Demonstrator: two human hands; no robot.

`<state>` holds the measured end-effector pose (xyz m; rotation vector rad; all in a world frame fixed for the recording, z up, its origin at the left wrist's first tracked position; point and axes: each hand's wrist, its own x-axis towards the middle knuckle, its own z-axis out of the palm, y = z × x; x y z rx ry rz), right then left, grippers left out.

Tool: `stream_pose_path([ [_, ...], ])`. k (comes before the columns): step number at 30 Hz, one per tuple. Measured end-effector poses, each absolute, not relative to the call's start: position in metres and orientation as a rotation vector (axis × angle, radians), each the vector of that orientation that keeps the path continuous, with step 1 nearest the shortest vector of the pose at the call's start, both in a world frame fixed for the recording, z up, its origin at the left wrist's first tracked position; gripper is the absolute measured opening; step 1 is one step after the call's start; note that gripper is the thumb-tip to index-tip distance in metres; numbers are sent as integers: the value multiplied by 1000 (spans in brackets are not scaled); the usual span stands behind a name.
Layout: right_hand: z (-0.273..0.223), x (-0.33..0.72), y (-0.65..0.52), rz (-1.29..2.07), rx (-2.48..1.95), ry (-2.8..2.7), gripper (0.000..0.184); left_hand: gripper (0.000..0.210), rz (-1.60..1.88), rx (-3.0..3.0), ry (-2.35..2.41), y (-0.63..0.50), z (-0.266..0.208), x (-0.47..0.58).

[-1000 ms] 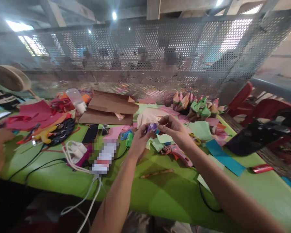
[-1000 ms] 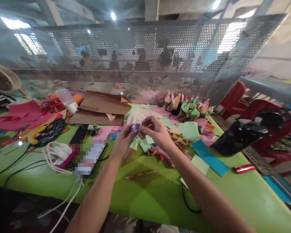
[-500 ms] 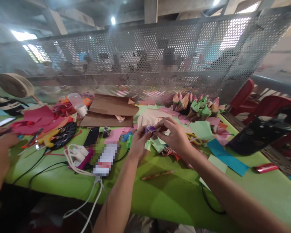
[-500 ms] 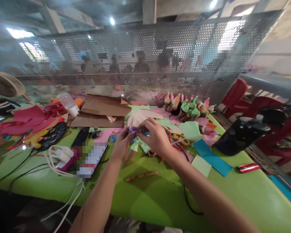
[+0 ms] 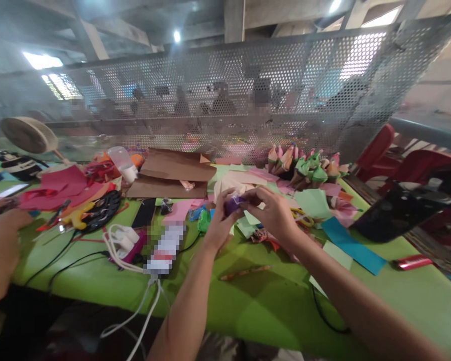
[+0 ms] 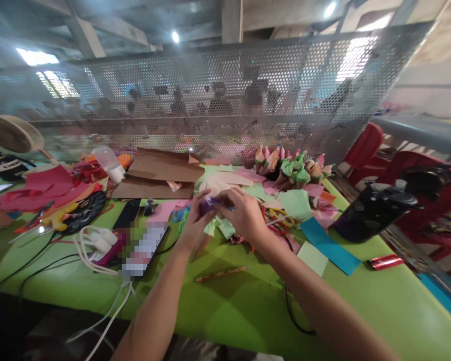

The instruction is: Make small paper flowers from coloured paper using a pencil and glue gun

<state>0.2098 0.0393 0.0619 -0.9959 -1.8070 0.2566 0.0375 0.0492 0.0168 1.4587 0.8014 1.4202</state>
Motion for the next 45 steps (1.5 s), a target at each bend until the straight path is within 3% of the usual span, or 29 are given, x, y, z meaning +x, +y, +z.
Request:
stream_pose_path([
  [5, 60, 208, 40, 257, -1006, -1773, 8, 47, 1480, 1735, 896, 47, 20, 37],
  [15, 59, 206, 38, 322, -948, -1740, 7, 43, 1468, 1641, 864, 49, 23, 38],
  [17, 58, 206, 38, 258, -929, -1759, 4, 43, 1455, 1629, 856, 48, 24, 38],
  [25, 54, 205, 33, -120, -786, -1905, 22, 42, 1510, 1541, 835, 51, 19, 39],
  [31, 48, 204, 33, -281, -743, -1939, 25, 40, 1457, 1454, 840, 50, 22, 38],
  [38, 54, 201, 33, 27, -805, -1771, 9, 41, 1429, 1237, 753, 47, 26, 43],
  [45, 60, 205, 39, 421, -863, -1740, 16, 42, 1420, 1198, 720, 44, 29, 42],
])
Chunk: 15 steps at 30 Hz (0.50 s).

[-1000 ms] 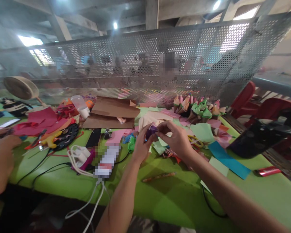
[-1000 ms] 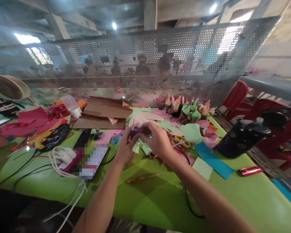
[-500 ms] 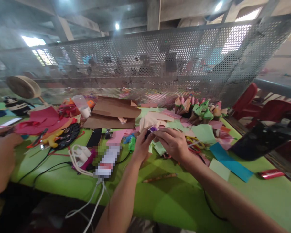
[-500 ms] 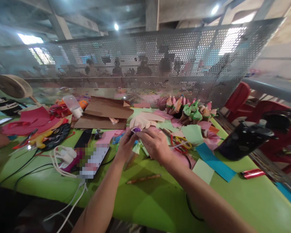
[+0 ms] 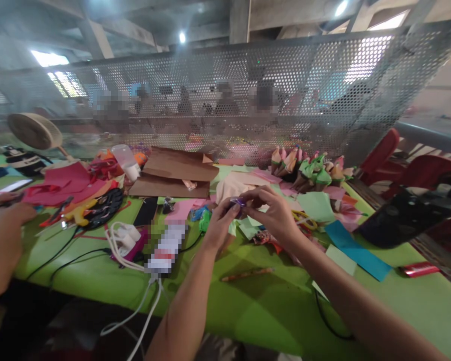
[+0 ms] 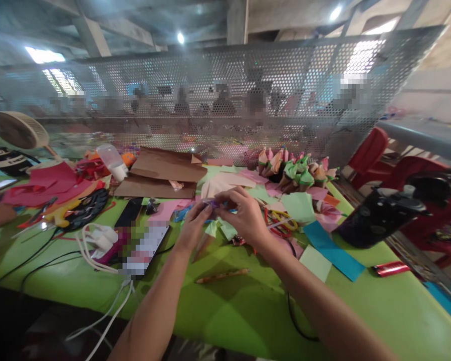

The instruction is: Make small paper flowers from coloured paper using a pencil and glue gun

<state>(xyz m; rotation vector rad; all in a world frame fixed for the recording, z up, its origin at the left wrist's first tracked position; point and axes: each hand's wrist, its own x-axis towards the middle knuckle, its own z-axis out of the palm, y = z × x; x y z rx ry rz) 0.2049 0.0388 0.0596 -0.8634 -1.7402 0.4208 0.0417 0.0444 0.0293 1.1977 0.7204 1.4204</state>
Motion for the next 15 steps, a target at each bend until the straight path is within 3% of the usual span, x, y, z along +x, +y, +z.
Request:
stream_pose_path([
  [15, 57, 204, 40, 276, -808, -1763, 10, 47, 1414, 1115, 637, 49, 22, 43],
])
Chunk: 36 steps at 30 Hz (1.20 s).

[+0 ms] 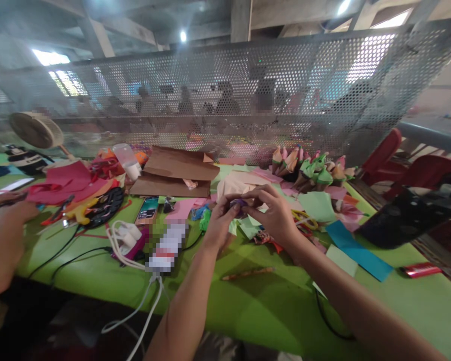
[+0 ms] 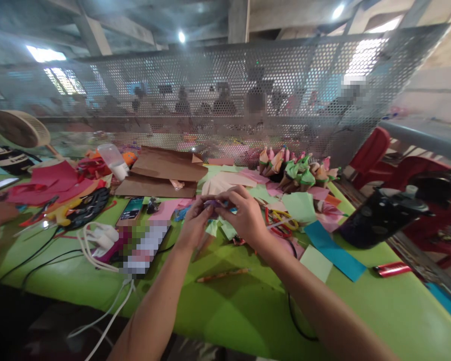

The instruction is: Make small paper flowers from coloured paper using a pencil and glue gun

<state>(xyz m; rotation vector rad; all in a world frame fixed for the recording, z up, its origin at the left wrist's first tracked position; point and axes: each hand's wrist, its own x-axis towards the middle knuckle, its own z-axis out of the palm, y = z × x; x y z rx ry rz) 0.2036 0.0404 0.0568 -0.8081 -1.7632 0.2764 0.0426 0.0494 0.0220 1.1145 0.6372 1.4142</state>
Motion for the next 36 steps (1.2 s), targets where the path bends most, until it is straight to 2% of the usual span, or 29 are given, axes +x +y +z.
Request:
stream_pose_path([
  [7, 54, 203, 41, 382, -868, -1777, 16, 47, 1429, 1106, 676, 46, 26, 44],
  [22, 54, 202, 40, 448, -928, -1739, 7, 46, 1417, 1080, 701, 43, 26, 46],
  [36, 51, 205, 45, 417, -947, -1751, 12, 42, 1378, 1153, 748, 46, 20, 45],
])
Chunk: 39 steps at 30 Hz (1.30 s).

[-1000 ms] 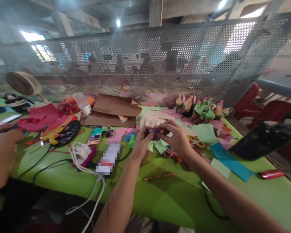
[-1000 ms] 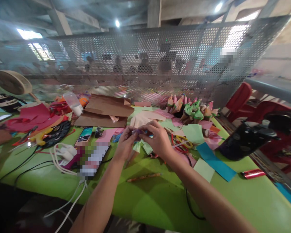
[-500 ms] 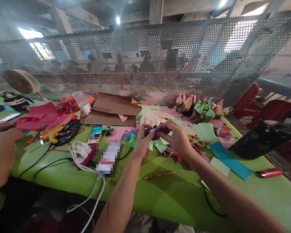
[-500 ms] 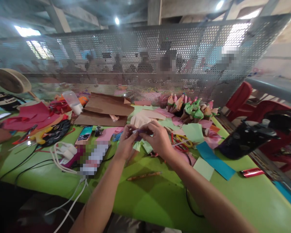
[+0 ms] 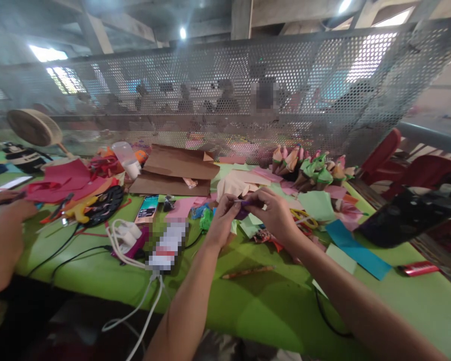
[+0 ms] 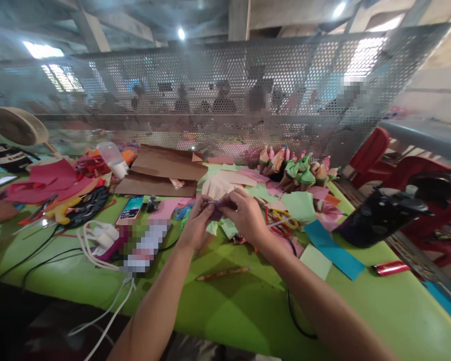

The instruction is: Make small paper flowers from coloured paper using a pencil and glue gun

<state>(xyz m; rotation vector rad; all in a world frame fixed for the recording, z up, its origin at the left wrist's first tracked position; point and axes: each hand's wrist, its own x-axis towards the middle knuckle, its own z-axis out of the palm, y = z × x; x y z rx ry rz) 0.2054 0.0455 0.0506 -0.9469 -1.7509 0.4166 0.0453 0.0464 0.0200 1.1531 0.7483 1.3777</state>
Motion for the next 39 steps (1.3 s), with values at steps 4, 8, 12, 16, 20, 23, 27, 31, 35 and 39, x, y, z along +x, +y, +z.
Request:
stream_pose_path([
  [4, 48, 204, 46, 452, -922, -1723, 11, 39, 1379, 1147, 734, 48, 19, 45],
  [8, 50, 204, 46, 490, -906, -1700, 18, 39, 1432, 1117, 701, 49, 17, 46],
  [12, 54, 206, 45, 382, -957, -1672, 16, 40, 1498, 1090, 693, 50, 18, 48],
  [16, 53, 206, 44, 338, -975, -1654, 7, 44, 1499, 1059, 687, 49, 21, 47],
  [20, 52, 205, 44, 312, -946, -1651, 9, 52, 1412, 1030, 637, 48, 24, 47],
  [23, 53, 205, 44, 322, -945, -1638, 8, 52, 1395, 1030, 617, 49, 23, 48],
  [27, 54, 203, 42, 396, -940, -1630, 9, 48, 1418, 1018, 645, 52, 19, 49],
  [31, 55, 203, 41, 483, -920, -1660, 9, 45, 1480, 1012, 681, 53, 18, 50],
  [35, 57, 203, 40, 528, -935, -1669, 15, 34, 1539, 1092, 758, 51, 20, 49],
  [39, 56, 201, 40, 529, -964, -1663, 20, 24, 1563, 1192, 836, 50, 22, 49],
])
